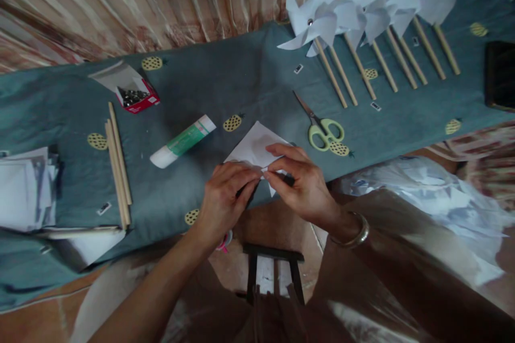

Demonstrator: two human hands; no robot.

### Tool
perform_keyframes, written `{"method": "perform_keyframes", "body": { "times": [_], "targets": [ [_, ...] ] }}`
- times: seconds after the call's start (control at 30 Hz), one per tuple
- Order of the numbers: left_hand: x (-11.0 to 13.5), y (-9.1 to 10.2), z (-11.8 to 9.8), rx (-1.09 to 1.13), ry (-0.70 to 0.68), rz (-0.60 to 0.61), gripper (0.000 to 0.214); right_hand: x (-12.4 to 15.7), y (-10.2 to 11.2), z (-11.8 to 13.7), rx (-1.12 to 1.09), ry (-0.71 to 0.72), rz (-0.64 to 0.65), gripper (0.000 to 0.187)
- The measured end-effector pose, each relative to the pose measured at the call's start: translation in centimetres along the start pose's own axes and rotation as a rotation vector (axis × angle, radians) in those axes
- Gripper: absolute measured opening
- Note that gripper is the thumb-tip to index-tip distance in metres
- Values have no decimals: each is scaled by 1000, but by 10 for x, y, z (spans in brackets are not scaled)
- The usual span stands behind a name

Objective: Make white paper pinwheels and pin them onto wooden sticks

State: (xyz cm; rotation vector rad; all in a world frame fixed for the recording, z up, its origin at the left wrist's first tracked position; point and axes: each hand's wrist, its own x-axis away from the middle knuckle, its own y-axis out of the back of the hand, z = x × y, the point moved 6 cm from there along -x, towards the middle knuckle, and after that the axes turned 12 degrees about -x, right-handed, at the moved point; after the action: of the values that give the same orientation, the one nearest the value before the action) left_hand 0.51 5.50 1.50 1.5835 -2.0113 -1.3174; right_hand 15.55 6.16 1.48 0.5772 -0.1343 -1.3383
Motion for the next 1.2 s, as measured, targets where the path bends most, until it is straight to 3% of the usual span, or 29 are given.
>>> {"method": "perform_keyframes", "body": {
  "times": [0.37,1.2],
  "targets": [
    [-2,2,-1,-37,1,-19,10,2,4,-3,-2,-33,-25,8],
    [-9,0,4,-42,65,66,12,2,5,0,22,5,-12,11]
  ]
}}
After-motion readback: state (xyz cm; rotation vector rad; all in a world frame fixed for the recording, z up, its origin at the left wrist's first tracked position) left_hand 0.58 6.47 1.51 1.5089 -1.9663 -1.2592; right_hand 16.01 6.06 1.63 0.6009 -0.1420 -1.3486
